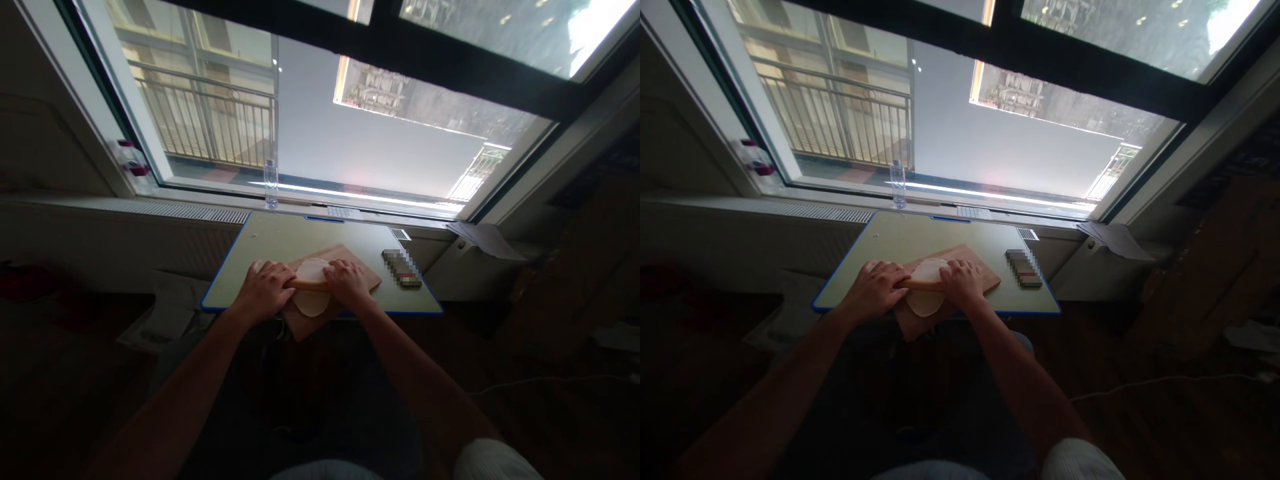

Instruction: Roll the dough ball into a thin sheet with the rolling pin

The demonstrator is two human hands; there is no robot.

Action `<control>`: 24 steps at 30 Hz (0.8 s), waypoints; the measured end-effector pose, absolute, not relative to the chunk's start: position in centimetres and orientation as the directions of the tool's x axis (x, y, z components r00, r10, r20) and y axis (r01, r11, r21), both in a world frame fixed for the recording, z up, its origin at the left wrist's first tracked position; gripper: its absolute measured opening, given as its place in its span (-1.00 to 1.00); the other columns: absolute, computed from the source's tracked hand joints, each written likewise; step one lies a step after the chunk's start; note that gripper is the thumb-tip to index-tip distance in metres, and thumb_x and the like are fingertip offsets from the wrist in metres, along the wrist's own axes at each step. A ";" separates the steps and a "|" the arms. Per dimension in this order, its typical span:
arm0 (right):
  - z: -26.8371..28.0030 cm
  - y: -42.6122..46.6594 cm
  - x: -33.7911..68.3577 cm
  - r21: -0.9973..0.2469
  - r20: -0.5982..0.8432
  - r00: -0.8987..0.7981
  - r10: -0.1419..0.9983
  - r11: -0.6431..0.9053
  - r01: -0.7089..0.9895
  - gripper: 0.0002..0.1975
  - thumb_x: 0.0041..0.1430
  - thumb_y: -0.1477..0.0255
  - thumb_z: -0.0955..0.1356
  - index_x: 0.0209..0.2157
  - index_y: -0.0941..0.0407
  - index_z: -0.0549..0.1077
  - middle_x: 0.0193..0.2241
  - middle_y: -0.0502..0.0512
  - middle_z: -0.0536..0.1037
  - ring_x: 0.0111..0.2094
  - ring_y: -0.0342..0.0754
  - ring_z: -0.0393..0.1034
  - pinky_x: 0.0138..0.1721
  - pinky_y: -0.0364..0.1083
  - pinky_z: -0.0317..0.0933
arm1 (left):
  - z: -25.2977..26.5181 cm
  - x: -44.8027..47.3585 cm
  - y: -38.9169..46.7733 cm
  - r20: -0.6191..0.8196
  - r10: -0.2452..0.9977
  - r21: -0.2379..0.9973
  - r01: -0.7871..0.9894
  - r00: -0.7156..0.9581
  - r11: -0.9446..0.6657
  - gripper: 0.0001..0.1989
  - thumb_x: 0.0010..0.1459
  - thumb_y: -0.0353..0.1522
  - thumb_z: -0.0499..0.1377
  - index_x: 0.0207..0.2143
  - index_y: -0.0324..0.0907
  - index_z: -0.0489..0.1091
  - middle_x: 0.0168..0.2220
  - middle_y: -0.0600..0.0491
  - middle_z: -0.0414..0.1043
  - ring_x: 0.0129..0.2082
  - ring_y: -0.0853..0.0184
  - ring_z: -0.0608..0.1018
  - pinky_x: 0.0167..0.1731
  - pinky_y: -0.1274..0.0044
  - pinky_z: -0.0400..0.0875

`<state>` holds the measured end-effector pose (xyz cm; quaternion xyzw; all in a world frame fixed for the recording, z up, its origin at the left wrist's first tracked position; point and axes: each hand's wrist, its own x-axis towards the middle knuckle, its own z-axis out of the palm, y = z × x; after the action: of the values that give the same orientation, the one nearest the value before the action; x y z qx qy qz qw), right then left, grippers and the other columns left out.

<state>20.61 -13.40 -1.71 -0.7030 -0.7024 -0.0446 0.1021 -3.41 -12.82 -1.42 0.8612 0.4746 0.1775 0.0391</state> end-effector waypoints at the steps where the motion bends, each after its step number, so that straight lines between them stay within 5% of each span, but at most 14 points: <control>1: -1.7 -13.3 20.2 -0.089 0.205 -0.004 0.979 0.023 0.996 -0.58 0.58 0.18 0.18 0.20 0.01 0.53 0.22 0.18 0.56 0.26 0.13 0.37 0.28 0.09 0.19 | -1.3 -3.8 -12.8 0.270 0.836 0.231 0.811 0.478 -0.538 -0.69 0.30 -0.19 0.15 0.03 0.12 0.59 0.14 0.01 0.60 0.22 0.05 0.49 0.43 0.03 0.03; 6: -2.0 -12.6 19.2 -0.132 0.211 -0.042 0.977 0.071 0.989 -0.54 0.58 0.13 0.17 0.27 0.00 0.47 0.30 0.17 0.49 0.34 0.16 0.26 0.33 0.15 0.12 | -1.1 -4.8 -12.1 0.231 0.854 0.238 0.824 0.466 -0.514 -0.71 0.30 -0.16 0.15 -0.01 0.13 0.59 0.11 0.04 0.61 0.20 0.06 0.51 0.39 0.08 0.10; 24: -1.3 -11.1 27.0 -0.124 0.205 0.148 0.968 -0.124 0.985 -0.51 0.50 0.04 0.27 0.14 0.07 0.58 0.16 0.25 0.60 0.20 0.16 0.42 0.25 0.07 0.21 | 0.1 4.5 -5.6 0.111 0.773 0.319 0.714 0.625 -0.624 -0.58 0.33 0.03 0.15 0.02 0.07 0.65 0.08 0.01 0.59 0.13 0.11 0.55 0.17 0.35 0.38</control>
<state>26.99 -11.11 -1.26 -0.7487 -0.6518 -0.0367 0.1149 4.53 -5.58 0.09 0.8930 0.4161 0.1197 0.1229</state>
